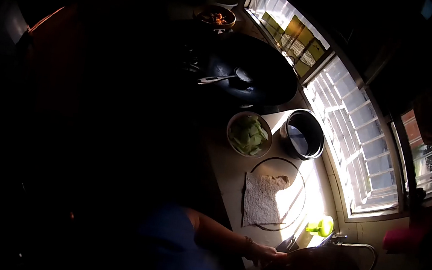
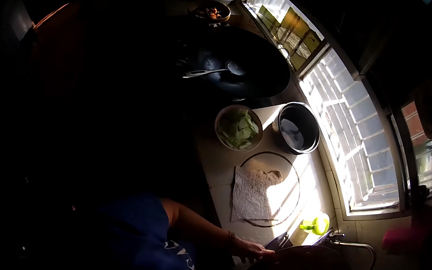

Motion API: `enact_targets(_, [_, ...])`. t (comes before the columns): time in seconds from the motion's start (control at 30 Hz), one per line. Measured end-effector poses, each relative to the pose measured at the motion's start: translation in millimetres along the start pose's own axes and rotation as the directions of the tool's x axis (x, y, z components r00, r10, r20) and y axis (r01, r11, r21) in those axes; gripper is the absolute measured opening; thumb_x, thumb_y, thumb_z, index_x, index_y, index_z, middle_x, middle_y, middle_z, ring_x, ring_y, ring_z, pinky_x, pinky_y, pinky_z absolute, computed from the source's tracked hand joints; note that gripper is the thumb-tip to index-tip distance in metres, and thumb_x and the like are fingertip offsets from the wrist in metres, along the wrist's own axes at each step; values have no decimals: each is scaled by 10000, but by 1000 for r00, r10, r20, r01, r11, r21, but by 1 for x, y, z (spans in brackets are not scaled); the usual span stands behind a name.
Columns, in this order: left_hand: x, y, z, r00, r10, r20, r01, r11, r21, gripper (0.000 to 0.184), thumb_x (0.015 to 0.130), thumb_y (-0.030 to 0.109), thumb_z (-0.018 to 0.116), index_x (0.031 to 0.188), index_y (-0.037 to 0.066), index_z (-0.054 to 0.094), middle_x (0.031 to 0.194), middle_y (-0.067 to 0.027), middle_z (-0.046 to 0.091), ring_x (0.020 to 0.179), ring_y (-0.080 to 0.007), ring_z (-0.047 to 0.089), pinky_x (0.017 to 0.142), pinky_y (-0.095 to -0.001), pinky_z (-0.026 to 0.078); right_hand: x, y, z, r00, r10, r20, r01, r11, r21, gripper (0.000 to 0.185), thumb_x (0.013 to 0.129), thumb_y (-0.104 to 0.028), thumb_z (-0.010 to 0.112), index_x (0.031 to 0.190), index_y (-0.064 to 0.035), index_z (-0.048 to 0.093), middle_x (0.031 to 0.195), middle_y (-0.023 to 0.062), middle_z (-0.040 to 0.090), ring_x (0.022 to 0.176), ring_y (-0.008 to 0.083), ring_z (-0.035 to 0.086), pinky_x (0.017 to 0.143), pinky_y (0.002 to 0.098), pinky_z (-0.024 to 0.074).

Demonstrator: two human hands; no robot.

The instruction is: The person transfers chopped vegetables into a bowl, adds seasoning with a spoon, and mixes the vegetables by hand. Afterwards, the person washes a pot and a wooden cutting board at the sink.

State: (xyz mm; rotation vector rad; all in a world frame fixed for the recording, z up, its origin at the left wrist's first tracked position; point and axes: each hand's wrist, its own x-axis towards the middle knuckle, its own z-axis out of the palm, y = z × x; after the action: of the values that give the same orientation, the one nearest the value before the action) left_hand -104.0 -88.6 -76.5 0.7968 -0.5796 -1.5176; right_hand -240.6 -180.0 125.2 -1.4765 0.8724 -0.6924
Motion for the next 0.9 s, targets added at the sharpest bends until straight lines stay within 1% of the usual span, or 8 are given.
enact_targets(0.07, [-63,-6,5,983,-15,-184,-8,993,-121,666,904,583,317,1356,93,330,1317,-152,423,1166,-227,459,926,-398,429,-30,-15,21,995,28,96,-26,999,-21,520,665,-75,579,1157,55,470,1088,168,522,964,260,531,814,334,462])
enact_targets(0.27, [-224,-27,-20,921,111,-373,-221,939,-265,629,915,549,325,1348,93,347,1338,-155,396,1191,-246,431,955,-417,398,-112,-51,82,865,168,472,-125,985,-121,553,652,-22,558,1181,82,434,1058,177,525,932,260,540,784,321,479])
enact_targets(0.37, [-297,-23,-26,844,221,-489,-387,882,-269,611,920,532,328,1343,93,356,1349,-156,383,1203,-256,418,969,-427,382,-131,-34,138,761,94,642,-18,992,-123,331,614,4,695,936,32,622,853,56,616,764,158,567,705,274,455])
enact_targets(0.5, [-383,-5,-35,677,390,-625,-636,737,-229,587,927,510,333,1338,92,367,1364,-159,366,1220,-269,399,988,-440,362,-150,-16,217,327,48,944,473,857,-207,408,686,-107,681,1060,5,565,965,73,606,849,162,582,733,275,485])
enact_targets(0.63, [-481,15,-39,398,577,-713,-879,462,-117,563,934,488,338,1332,92,378,1379,-161,349,1236,-282,381,1008,-453,341,-213,-34,307,33,37,999,453,890,-48,441,694,8,655,1115,25,522,936,55,623,825,120,588,709,248,494])
enact_targets(0.73, [-577,12,-33,98,702,-705,-990,139,0,545,939,471,342,1328,92,387,1390,-162,336,1249,-291,368,1022,-462,326,-228,-22,360,-201,115,973,56,993,-105,500,698,28,653,1172,28,494,983,58,622,884,109,577,738,238,486])
enact_targets(0.83, [-681,-36,0,-186,785,-591,-982,-161,95,527,944,454,345,1324,91,395,1401,-164,323,1261,-301,354,1037,-472,310,-231,22,421,-340,75,937,51,997,-61,537,693,-20,675,1192,33,481,1002,68,619,899,125,577,756,256,490])
enact_targets(0.9, [-741,-87,48,-429,724,-541,-850,-121,512,518,954,435,320,1325,77,381,1395,-150,336,1265,-299,347,1041,-458,306,-241,51,456,-411,17,911,229,970,86,550,691,-100,700,1186,22,494,993,86,627,899,162,594,765,286,498])
